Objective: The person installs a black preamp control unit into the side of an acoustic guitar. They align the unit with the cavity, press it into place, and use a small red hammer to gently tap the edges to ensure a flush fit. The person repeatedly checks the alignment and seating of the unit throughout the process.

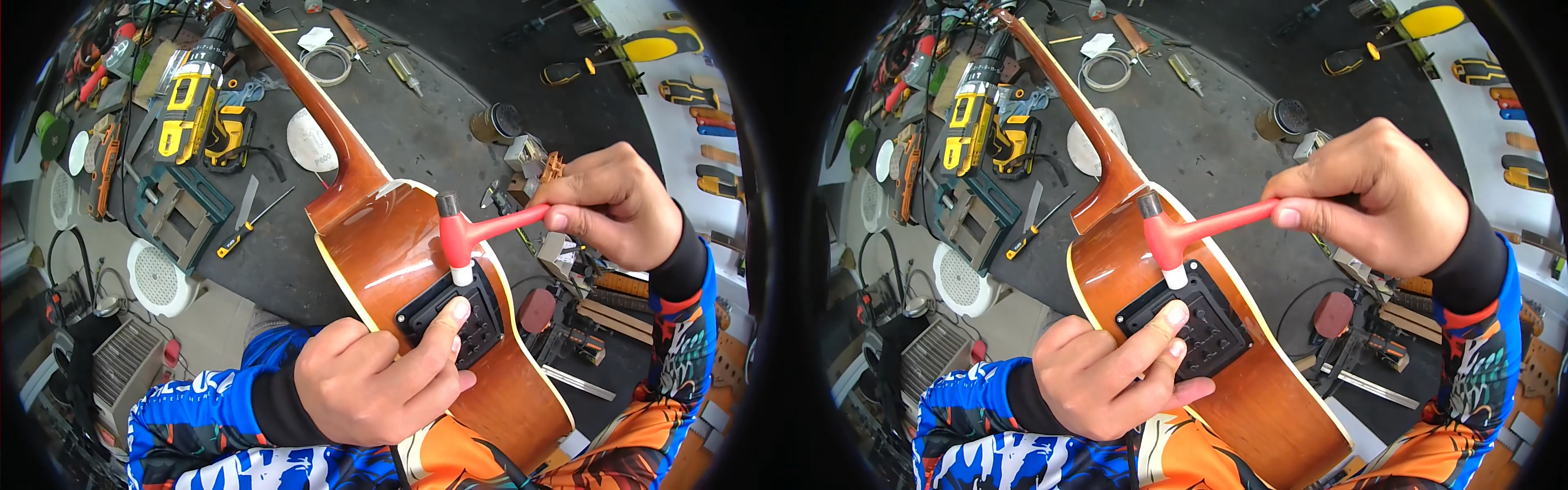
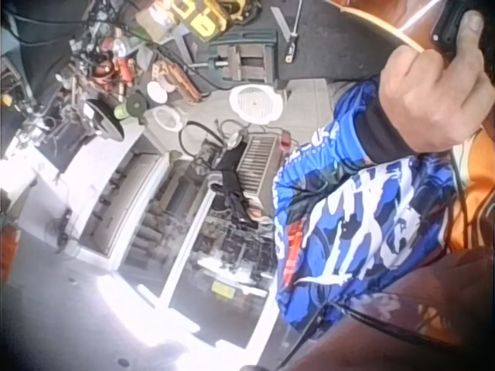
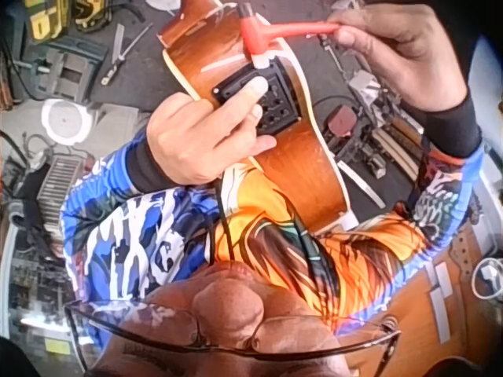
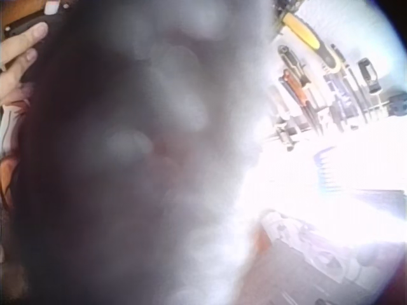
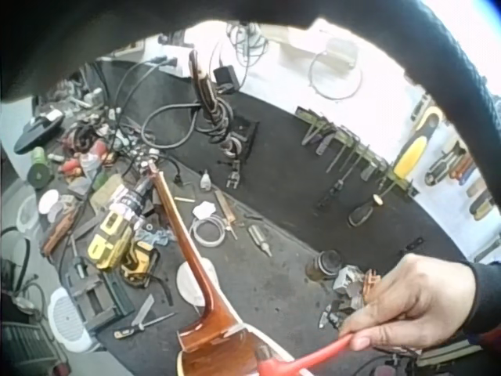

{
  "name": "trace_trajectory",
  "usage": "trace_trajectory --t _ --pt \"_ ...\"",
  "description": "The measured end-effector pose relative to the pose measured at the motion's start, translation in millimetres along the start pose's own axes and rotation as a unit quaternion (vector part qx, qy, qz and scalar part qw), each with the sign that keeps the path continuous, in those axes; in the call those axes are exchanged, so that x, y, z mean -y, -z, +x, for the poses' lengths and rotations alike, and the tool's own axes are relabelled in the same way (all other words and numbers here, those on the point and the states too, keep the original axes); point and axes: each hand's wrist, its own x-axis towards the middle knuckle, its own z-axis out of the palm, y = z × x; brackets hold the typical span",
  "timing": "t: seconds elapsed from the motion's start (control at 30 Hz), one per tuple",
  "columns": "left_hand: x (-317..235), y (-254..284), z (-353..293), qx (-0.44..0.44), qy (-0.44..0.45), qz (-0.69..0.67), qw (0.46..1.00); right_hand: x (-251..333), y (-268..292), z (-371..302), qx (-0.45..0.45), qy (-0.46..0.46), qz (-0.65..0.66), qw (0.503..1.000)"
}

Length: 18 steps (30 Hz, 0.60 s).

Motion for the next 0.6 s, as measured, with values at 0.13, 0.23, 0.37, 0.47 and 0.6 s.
trace_trajectory --t 0.13,0.23,0.37,0.47,0.6 --pt "1 1 0 0.009 -0.005 0.0 1.0 7 3 2 -0.044 0.004 -0.032 0.999" --pt "-1 5 2 0.032 0.001 0.0 0.999 2 1 -5 -0.132 -0.036 0.0 0.991" --pt "-2 10 4 0.076 0.0 0.003 0.997 -35 -11 -21 -0.251 -0.119 0.096 0.956" --pt "-2 11 4 0.095 -0.007 0.022 0.995 -92 -58 -47 -0.232 -0.165 0.116 0.952" --pt "-4 8 5 0.075 -0.015 0.046 0.996 -156 -143 -79 -0.172 -0.224 0.06 0.957"
